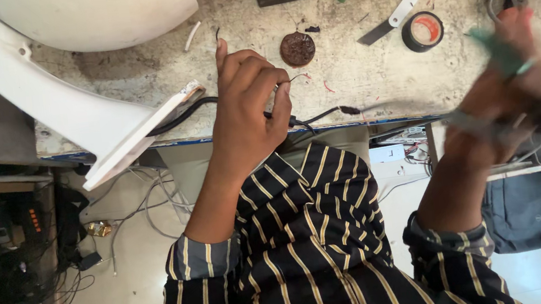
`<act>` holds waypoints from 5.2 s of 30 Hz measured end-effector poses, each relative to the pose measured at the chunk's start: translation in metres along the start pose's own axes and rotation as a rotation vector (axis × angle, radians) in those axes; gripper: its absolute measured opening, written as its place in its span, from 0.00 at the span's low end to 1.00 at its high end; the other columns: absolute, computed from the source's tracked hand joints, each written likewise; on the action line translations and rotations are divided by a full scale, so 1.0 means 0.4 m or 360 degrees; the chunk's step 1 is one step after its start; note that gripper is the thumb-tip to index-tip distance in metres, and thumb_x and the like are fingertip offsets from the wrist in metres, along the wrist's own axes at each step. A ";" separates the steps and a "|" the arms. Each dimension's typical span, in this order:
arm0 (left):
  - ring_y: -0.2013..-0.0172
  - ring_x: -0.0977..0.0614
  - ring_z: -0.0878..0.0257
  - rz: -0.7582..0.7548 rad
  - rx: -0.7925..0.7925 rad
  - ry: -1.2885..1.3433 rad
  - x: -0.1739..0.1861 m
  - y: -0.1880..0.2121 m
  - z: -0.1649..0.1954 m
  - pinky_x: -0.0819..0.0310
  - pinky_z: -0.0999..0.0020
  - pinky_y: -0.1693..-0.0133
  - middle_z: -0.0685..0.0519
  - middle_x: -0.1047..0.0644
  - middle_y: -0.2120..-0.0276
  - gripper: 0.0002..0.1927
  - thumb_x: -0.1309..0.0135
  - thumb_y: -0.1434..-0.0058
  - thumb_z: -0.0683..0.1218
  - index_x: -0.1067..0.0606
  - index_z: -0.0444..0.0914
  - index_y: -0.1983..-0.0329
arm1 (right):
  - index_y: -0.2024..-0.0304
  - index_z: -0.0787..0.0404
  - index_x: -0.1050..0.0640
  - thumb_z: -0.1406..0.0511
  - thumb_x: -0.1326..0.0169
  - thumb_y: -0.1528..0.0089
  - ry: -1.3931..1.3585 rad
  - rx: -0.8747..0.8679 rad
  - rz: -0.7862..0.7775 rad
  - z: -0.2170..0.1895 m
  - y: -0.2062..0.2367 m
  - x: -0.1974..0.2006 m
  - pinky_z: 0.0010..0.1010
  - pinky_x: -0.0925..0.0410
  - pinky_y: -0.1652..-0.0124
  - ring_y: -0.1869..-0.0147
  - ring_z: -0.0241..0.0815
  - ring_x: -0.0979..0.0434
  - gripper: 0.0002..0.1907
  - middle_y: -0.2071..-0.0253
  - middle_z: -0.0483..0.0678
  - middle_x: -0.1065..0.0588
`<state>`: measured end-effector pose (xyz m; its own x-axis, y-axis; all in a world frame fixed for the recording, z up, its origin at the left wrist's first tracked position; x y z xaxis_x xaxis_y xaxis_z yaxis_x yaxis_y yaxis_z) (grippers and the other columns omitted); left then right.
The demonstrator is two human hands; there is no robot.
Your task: The person repairs a dome security camera at a workbench. They strip the insulation from the camera's power cable with wire strippers, separate and twist the exposed wire strands by hand, and work the cable ends to prepare them for reconnection.
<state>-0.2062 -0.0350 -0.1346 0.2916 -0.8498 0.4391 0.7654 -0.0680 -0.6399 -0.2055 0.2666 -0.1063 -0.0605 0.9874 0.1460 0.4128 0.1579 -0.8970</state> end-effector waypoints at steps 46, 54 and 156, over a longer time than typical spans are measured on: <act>0.46 0.25 0.50 -0.0071 0.0025 0.0295 0.001 -0.002 -0.033 0.51 0.41 0.25 0.48 0.26 0.60 0.04 0.44 0.36 0.39 0.25 0.33 0.59 | 0.48 0.61 0.26 0.71 0.38 0.44 0.1142 -0.0125 -0.1112 0.062 -0.057 -0.424 0.44 0.38 0.50 0.50 0.54 0.31 0.21 0.56 0.52 0.32; 0.47 0.25 0.50 -0.0032 0.0075 0.0242 0.003 -0.008 -0.022 0.51 0.41 0.25 0.49 0.27 0.62 0.04 0.43 0.37 0.38 0.27 0.34 0.61 | 0.45 0.63 0.27 0.69 0.38 0.45 0.1122 -0.0206 -0.1076 0.066 -0.071 -0.415 0.47 0.37 0.42 0.44 0.57 0.30 0.24 0.49 0.55 0.30; 0.51 0.23 0.58 -0.0087 -0.0820 -0.0580 -0.065 -0.074 0.136 0.29 0.61 0.53 0.55 0.22 0.54 0.12 0.37 0.37 0.41 0.21 0.37 0.50 | 0.58 0.67 0.21 0.76 0.39 0.35 0.0398 -0.0621 -0.0507 0.104 -0.067 -0.285 0.29 0.30 0.61 0.62 0.43 0.22 0.04 0.60 0.51 0.21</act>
<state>-0.2052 0.0178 -0.0927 0.5058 -0.6119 0.6081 0.4368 -0.4262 -0.7922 -0.2475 0.1501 -0.1165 -0.0395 0.8522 0.5217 0.7178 0.3874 -0.5785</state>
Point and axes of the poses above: each hand's wrist, its own y-axis away from the middle knuckle, its own x-axis out of the back of the hand, z = x × y, the point moved 10 cm from there along -y, towards the middle knuckle
